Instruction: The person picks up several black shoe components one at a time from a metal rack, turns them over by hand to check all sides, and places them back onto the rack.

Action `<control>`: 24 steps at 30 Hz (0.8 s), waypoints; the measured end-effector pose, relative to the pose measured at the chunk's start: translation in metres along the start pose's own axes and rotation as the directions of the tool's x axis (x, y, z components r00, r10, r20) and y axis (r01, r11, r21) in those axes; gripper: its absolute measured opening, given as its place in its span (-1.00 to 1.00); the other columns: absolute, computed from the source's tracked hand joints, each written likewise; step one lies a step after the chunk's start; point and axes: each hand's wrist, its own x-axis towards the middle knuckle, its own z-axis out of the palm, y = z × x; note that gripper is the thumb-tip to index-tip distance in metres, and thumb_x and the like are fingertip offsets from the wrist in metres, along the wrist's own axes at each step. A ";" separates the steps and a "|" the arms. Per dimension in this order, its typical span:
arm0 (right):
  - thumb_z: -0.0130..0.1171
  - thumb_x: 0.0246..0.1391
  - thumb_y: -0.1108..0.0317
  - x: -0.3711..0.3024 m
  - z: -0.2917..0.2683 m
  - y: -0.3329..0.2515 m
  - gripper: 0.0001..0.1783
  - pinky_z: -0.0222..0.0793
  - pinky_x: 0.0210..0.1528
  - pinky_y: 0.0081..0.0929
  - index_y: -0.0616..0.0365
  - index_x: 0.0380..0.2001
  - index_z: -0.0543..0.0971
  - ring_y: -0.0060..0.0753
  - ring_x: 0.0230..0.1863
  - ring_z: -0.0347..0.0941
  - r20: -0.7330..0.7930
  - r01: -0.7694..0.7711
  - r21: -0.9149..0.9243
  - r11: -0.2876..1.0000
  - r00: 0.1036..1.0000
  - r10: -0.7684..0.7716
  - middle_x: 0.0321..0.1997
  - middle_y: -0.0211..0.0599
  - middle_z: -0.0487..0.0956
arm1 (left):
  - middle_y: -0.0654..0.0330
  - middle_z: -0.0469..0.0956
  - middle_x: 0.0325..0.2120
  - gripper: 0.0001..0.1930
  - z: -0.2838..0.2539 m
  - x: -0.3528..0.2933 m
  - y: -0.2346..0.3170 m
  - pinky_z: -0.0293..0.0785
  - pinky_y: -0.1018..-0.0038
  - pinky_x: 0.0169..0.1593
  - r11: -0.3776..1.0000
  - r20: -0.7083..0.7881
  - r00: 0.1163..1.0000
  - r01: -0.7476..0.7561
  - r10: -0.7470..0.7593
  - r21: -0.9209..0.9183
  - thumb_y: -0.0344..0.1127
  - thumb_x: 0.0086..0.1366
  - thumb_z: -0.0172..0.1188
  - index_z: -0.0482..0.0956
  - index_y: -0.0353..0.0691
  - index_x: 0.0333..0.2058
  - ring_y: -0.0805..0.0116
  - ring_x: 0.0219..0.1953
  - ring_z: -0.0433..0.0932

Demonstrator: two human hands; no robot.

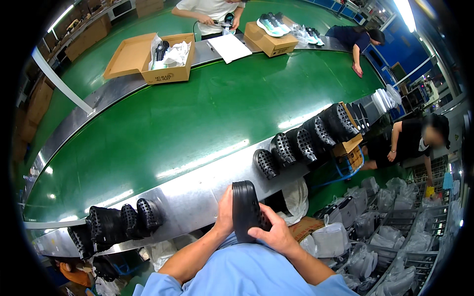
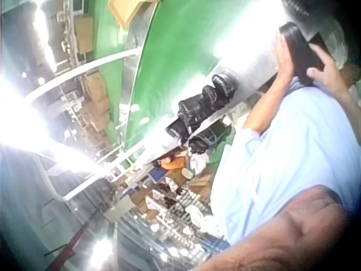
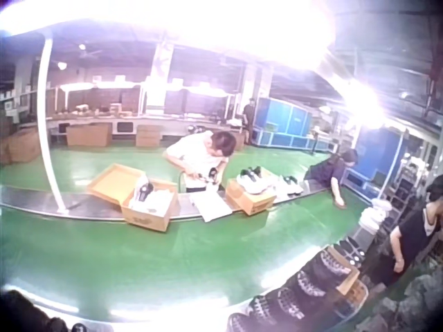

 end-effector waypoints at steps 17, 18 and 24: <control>0.56 0.01 0.26 -0.001 -0.020 0.022 0.06 0.37 0.32 -0.36 0.34 0.46 0.19 -0.33 0.28 0.44 0.047 -0.077 0.049 0.996 0.996 0.075 0.28 -0.10 0.49 | 0.08 0.35 0.24 0.22 -0.002 -0.007 0.046 0.23 0.29 0.38 0.934 0.246 0.937 0.298 -0.248 -0.195 -0.16 0.02 0.56 -0.06 -0.13 0.55 0.21 0.27 0.37; 0.57 0.01 0.25 -0.002 -0.020 0.022 0.04 0.39 0.30 -0.35 0.35 0.44 0.22 -0.32 0.26 0.46 0.025 -0.066 -0.010 0.998 0.998 0.066 0.24 -0.09 0.51 | 0.07 0.35 0.25 0.21 -0.002 -0.007 0.045 0.21 0.27 0.40 0.924 0.241 0.937 0.308 -0.254 -0.225 -0.16 0.04 0.56 -0.07 -0.14 0.54 0.21 0.29 0.36; 0.56 0.04 0.20 -0.013 -0.012 0.014 -0.15 0.47 0.20 -0.36 0.34 0.28 0.38 -0.30 0.12 0.56 -0.227 -0.024 -0.197 0.980 0.974 -0.022 0.10 -0.06 0.60 | 0.08 0.35 0.25 0.18 -0.002 -0.007 0.036 0.20 0.26 0.41 0.868 0.178 0.953 0.297 -0.244 -0.399 -0.14 0.05 0.56 -0.03 -0.16 0.53 0.21 0.30 0.35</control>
